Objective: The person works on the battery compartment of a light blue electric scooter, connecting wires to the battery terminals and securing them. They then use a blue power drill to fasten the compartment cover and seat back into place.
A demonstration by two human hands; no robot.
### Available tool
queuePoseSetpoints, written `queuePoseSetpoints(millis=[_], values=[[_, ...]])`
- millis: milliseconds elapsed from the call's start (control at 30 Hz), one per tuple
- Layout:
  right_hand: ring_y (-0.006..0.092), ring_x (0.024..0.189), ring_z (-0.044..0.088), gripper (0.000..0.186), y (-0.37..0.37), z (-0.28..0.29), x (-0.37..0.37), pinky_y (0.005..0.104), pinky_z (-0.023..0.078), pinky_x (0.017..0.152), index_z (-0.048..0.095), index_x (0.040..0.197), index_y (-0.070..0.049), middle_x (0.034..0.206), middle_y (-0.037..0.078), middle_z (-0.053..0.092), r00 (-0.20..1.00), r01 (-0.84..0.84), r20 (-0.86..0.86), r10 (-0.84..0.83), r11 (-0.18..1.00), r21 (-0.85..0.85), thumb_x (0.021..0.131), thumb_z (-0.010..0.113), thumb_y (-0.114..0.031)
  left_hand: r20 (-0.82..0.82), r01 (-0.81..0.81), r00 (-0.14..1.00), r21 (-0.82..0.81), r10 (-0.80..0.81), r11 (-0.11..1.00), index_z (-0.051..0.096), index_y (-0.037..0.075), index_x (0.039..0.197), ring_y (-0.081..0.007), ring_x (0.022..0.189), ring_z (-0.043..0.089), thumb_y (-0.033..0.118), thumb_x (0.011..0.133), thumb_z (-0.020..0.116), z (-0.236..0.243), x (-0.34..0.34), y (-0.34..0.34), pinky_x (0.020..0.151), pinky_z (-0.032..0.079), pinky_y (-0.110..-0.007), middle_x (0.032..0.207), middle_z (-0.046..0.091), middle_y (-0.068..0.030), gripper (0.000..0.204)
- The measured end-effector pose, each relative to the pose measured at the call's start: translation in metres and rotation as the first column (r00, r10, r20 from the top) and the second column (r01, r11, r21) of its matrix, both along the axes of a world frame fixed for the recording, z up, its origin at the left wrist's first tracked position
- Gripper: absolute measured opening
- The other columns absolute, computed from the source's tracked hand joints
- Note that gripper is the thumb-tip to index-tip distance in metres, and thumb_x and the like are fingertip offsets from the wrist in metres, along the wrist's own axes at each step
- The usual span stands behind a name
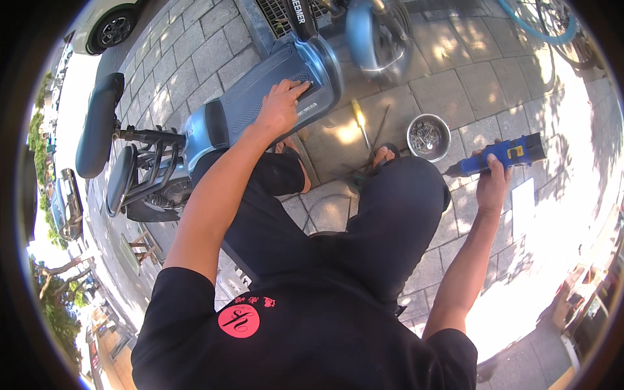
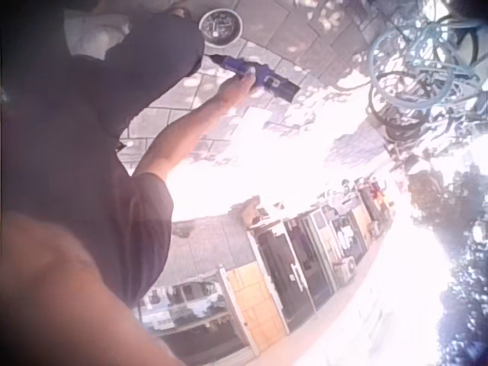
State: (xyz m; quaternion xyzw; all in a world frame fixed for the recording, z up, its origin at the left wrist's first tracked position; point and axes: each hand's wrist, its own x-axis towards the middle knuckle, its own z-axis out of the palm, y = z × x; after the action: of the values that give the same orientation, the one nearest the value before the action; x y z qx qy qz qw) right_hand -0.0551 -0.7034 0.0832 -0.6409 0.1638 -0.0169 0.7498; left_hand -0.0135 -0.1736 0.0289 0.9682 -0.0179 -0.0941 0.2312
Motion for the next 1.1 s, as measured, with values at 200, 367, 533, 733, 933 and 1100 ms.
queuePoseSetpoints(millis=[200,367,533,733,933,1100], values=[[0.0251,0.077,0.068,0.031,0.167,0.180,0.104,0.0424,0.060,0.076,0.063,0.109,0.001,0.088,0.012,0.067,0.893,0.064,0.444,-0.077,0.997,0.046,0.097,0.086,-0.016,-0.027,-0.012,1.000,0.001,0.012,1.000,0.064,0.021,0.155,-0.0319,0.140,0.054,-0.004,0.094,0.061,0.004,-0.003,0.006,0.118,0.043,-0.052,0.153,0.057,-0.0049,0.067],[0.0253,0.070,0.071,0.026,0.300,0.224,0.127,0.0395,0.061,0.066,0.068,0.102,0.003,0.082,0.014,0.070,0.846,-0.219,0.474,0.243,0.970,-0.105,0.090,0.089,-0.007,-0.101,-0.007,0.995,-0.027,0.004,1.000,0.065,0.021,0.154,-0.0307,0.141,0.054,-0.005,0.089,0.065,0.010,-0.002,0.008,0.117,0.043,-0.051,0.149,0.058,-0.0045,0.070],[0.0311,0.080,0.071,0.028,0.355,0.209,0.137,0.0520,0.061,0.081,0.066,0.116,-0.002,0.092,0.013,0.070,0.877,-0.366,0.411,0.250,0.901,0.234,0.099,0.080,-0.019,-0.059,-0.013,0.998,-0.056,0.010,0.998,0.065,0.019,0.153,-0.0295,0.140,0.054,-0.003,0.087,0.069,0.000,-0.014,0.005,0.115,0.044,-0.051,0.146,0.058,-0.0045,0.071],[0.0254,0.077,0.068,0.022,0.377,0.102,0.176,0.0466,0.060,0.074,0.065,0.109,-0.003,0.090,0.010,0.066,0.969,-0.240,0.111,0.223,0.955,0.177,0.095,0.081,-0.010,0.050,-0.014,0.999,-0.094,0.019,0.995,0.069,0.016,0.148,-0.0293,0.137,0.056,0.002,0.090,0.069,-0.007,-0.007,0.011,0.111,0.046,-0.050,0.141,0.061,-0.0049,0.060],[0.0253,0.072,0.074,0.026,0.389,0.034,0.196,0.0406,0.062,0.070,0.067,0.104,0.000,0.088,0.012,0.074,0.917,-0.268,0.299,0.265,0.963,-0.032,0.087,0.085,0.005,0.045,-0.024,0.999,-0.093,0.029,0.995,0.070,0.016,0.146,-0.0286,0.134,0.057,0.004,0.091,0.069,0.000,-0.004,0.010,0.109,0.047,-0.050,0.138,0.062,-0.0049,0.056],[0.0245,0.073,0.074,0.026,0.393,0.014,0.191,0.0384,0.062,0.072,0.068,0.106,0.000,0.092,0.012,0.075,0.903,-0.301,0.304,0.302,0.952,-0.053,0.087,0.085,0.003,-0.050,-0.024,0.999,-0.141,0.018,0.990,0.066,0.017,0.152,-0.0309,0.137,0.055,-0.003,0.080,0.074,0.004,-0.006,0.014,0.115,0.044,-0.051,0.143,0.059,-0.0050,0.075]])
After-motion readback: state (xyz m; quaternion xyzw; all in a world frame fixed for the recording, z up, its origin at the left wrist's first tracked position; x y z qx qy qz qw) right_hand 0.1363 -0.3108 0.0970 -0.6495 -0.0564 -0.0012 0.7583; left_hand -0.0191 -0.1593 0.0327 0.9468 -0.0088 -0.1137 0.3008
